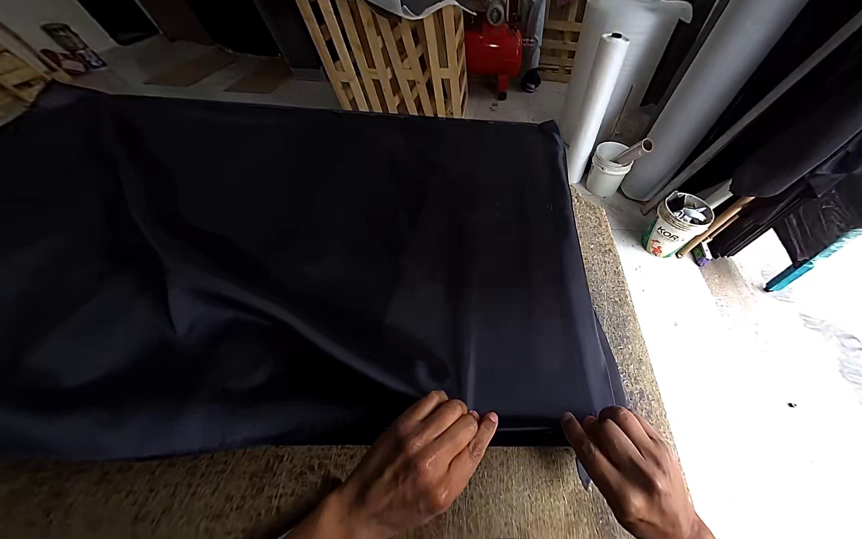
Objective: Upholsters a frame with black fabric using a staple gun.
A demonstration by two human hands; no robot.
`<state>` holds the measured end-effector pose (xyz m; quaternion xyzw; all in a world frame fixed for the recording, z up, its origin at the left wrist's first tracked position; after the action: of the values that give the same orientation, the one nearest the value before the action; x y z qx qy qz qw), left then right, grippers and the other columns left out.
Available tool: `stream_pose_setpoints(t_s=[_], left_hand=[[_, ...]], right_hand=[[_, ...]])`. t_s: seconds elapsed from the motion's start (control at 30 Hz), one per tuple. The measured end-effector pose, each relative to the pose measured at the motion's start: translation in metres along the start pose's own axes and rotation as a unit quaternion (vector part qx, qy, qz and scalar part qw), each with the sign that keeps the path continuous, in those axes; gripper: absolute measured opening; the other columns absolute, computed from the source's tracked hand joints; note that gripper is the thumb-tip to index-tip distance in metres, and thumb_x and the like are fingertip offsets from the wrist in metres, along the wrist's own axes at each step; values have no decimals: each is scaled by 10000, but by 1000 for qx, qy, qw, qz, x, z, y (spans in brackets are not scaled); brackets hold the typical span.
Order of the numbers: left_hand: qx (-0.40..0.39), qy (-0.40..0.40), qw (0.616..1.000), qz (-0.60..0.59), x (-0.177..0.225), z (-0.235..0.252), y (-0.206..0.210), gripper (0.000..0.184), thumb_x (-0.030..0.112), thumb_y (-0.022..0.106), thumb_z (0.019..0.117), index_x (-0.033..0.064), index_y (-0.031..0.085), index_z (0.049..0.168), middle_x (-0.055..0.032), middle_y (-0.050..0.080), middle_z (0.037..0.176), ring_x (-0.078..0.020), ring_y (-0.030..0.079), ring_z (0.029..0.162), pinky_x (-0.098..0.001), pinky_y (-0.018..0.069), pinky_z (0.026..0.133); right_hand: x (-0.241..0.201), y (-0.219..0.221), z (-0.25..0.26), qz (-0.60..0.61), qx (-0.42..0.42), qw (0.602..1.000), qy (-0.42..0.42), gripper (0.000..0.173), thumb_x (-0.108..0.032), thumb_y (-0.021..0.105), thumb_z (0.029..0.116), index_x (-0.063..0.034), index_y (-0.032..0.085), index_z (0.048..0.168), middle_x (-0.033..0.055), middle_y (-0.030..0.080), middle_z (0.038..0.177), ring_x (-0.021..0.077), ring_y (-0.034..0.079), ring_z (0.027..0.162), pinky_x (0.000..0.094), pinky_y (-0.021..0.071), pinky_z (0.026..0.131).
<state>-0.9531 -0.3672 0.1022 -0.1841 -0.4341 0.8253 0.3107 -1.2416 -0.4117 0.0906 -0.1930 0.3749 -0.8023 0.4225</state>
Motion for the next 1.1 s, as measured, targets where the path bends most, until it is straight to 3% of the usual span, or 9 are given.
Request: stream_pose_setpoints(t_s=[0.13, 0.47, 0.67, 0.73, 0.9, 1.1], left_hand=[[-39, 17, 999, 5, 4, -2, -4, 282, 44, 503, 1024, 62, 692, 1232, -60, 666, 811, -227, 634, 762, -381, 509, 730], [-78, 17, 997, -6, 4, 0, -5, 256, 46, 495, 1027, 65, 732, 1120, -41, 662, 798, -219, 626, 779, -376, 499, 757], [-71, 6, 997, 16, 10, 3, -3, 260, 32, 489, 1017, 49, 741, 1083, -42, 646, 776, -219, 591, 729, -373, 478, 709], [-58, -3, 998, 14, 12, 3, -2, 254, 32, 494, 1015, 44, 744, 1058, -44, 650, 774, -215, 589, 721, -366, 484, 701], [-36, -18, 999, 10, 14, 2, -2, 252, 30, 509, 1008, 51, 755, 1060, -44, 627, 743, -214, 566, 690, -349, 482, 674], [-85, 4, 996, 37, 16, 7, -6, 256, 31, 488, 1008, 49, 742, 1033, -35, 555, 692, -213, 531, 653, -352, 455, 635]], right_hand=[[-4, -4, 1, 5, -42, 999, -19, 184, -71, 562, 1008, -60, 739, 1056, 60, 616, 737, 234, 607, 710, 357, 515, 643], [-6, -17, 18, -6, -150, 985, -82, 225, -26, 496, 1011, -22, 720, 1030, 69, 635, 780, 244, 614, 732, 355, 510, 643], [-17, -19, 34, -45, -222, 969, -102, 260, -3, 452, 1006, -10, 639, 825, 88, 583, 733, 267, 582, 701, 382, 457, 588], [-16, -18, 34, -41, -217, 970, -101, 266, -6, 453, 1003, -16, 631, 804, 86, 575, 732, 262, 575, 698, 375, 441, 574], [-13, -14, 22, -34, -121, 991, -53, 231, -16, 495, 994, -23, 706, 903, 58, 550, 693, 238, 563, 657, 355, 465, 572], [-20, -10, 24, -59, -161, 983, -66, 258, -3, 490, 974, -40, 625, 758, 60, 544, 693, 237, 557, 661, 355, 440, 558]])
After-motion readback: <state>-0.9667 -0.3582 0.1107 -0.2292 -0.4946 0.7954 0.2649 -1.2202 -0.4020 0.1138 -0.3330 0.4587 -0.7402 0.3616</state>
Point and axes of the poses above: each hand's wrist, its own z-axis towards the middle knuckle, its own y-axis out of the palm, x = y × z, the point moved 1 cm from there along z, towards the middle knuckle
